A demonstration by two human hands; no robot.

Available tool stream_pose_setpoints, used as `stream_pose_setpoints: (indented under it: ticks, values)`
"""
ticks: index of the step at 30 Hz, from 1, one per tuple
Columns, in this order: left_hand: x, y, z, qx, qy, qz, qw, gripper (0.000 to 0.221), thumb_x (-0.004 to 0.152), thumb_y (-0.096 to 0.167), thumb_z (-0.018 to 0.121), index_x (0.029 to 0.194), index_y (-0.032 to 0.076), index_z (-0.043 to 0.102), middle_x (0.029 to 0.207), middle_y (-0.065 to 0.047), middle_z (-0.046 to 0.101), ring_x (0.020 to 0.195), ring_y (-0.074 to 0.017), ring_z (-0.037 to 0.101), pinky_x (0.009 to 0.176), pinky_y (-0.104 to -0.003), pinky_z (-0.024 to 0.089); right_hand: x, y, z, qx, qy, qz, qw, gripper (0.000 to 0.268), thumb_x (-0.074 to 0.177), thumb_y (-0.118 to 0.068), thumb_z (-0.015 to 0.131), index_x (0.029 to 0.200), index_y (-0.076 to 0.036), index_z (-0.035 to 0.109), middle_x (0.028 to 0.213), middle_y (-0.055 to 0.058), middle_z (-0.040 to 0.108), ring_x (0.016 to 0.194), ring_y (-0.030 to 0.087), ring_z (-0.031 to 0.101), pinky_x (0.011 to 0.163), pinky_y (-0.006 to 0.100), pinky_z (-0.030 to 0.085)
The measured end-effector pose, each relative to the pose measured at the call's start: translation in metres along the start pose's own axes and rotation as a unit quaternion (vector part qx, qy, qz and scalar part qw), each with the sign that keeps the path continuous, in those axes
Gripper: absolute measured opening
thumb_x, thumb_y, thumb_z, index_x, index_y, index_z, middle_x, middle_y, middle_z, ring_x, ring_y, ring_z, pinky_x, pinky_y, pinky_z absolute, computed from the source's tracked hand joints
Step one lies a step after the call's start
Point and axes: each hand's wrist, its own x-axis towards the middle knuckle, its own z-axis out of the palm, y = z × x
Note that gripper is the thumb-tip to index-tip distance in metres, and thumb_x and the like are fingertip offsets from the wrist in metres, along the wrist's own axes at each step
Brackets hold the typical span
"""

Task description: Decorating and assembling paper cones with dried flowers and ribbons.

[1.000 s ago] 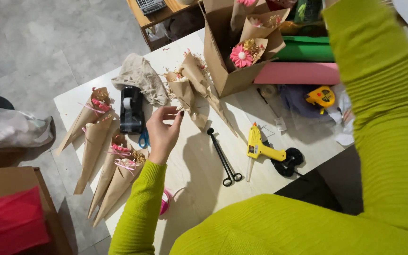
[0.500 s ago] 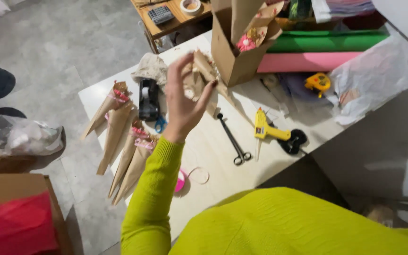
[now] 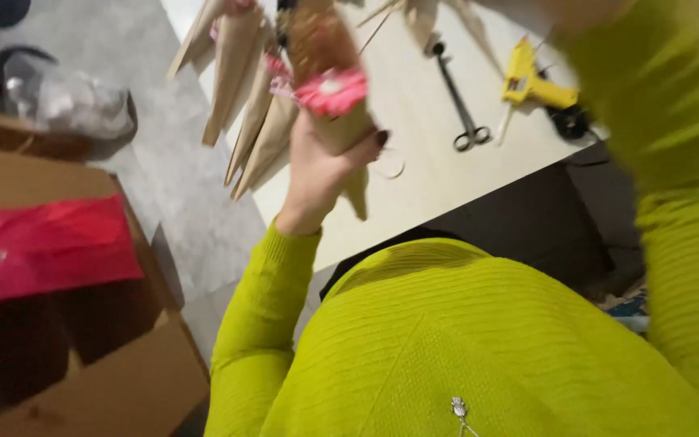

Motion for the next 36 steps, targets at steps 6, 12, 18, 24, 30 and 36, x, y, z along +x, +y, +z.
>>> stream_pose_setpoints:
  ticks: [6, 12, 18, 24, 30, 36]
  values:
    - [-0.065, -0.024, -0.045, 0.027, 0.127, -0.043, 0.991, 0.028, 0.081, -0.008, 0.072, 0.107, 0.000, 0.066, 0.093, -0.004, 0.068, 0.083, -0.0128, 0.067, 0.074, -0.029, 0.058, -0.056, -0.046, 0.150, 0.032, -0.052, -0.015, 0.998, 0.055, 0.082, -0.038, 0.084, 0.117, 0.001, 0.066, 0.114, 0.018, 0.066, 0.107, 0.031, 0.066, 0.093, 0.045, 0.055]
    - [-0.086, -0.039, -0.055, 0.031, 0.143, -0.023, 0.989, 0.025, 0.082, -0.007, 0.076, 0.104, 0.000, 0.067, 0.094, -0.001, 0.068, 0.083, -0.0096, 0.064, 0.074, -0.027, 0.055, -0.078, -0.057, 0.206, -0.063, 0.020, 0.019, 0.998, 0.075, 0.073, -0.032, 0.087, 0.133, 0.001, 0.056, 0.134, 0.021, 0.055, 0.125, 0.038, 0.053, 0.107, 0.048, 0.046]
    - [-0.088, -0.041, -0.054, 0.028, 0.127, -0.029, 0.991, 0.028, 0.082, -0.003, 0.078, 0.107, 0.001, 0.066, 0.091, 0.000, 0.066, 0.082, -0.0088, 0.063, 0.076, -0.027, 0.056, -0.073, 0.005, 0.182, -0.140, 0.039, 0.080, 0.986, 0.064, 0.091, -0.025, 0.084, 0.142, 0.000, 0.055, 0.132, 0.019, 0.056, 0.125, 0.035, 0.053, 0.112, 0.048, 0.043]
    - [-0.078, -0.075, -0.056, -0.022, 0.125, -0.074, 0.989, 0.036, 0.082, 0.000, 0.081, 0.112, 0.002, 0.061, 0.097, -0.003, 0.068, 0.086, -0.0109, 0.068, 0.078, -0.029, 0.059, -0.079, 0.000, 0.160, -0.184, 0.086, 0.049, 0.978, 0.066, 0.086, -0.025, 0.088, 0.139, -0.001, 0.056, 0.142, 0.023, 0.055, 0.134, 0.036, 0.051, 0.113, 0.050, 0.040]
    - [-0.060, -0.113, -0.069, 0.006, 0.081, -0.101, 0.992, 0.058, 0.078, 0.005, 0.079, 0.131, 0.000, 0.057, 0.117, -0.007, 0.069, 0.104, -0.0150, 0.068, 0.091, -0.031, 0.058, -0.098, -0.064, 0.172, 0.539, -0.021, 0.233, 0.809, 0.051, 0.097, -0.005, 0.070, 0.144, 0.000, 0.051, 0.137, 0.009, 0.061, 0.123, 0.019, 0.063, 0.104, 0.035, 0.055]
    - [-0.059, -0.126, -0.075, 0.307, 0.145, -0.030, 0.940, 0.079, 0.070, 0.018, 0.088, 0.136, 0.001, 0.047, 0.123, -0.016, 0.063, 0.116, -0.0297, 0.066, 0.098, -0.040, 0.054, -0.103, -0.047, 0.204, 0.504, 0.003, 0.248, 0.827, 0.052, 0.099, 0.001, 0.066, 0.147, 0.002, 0.049, 0.138, 0.011, 0.063, 0.126, 0.019, 0.063, 0.111, 0.035, 0.053]
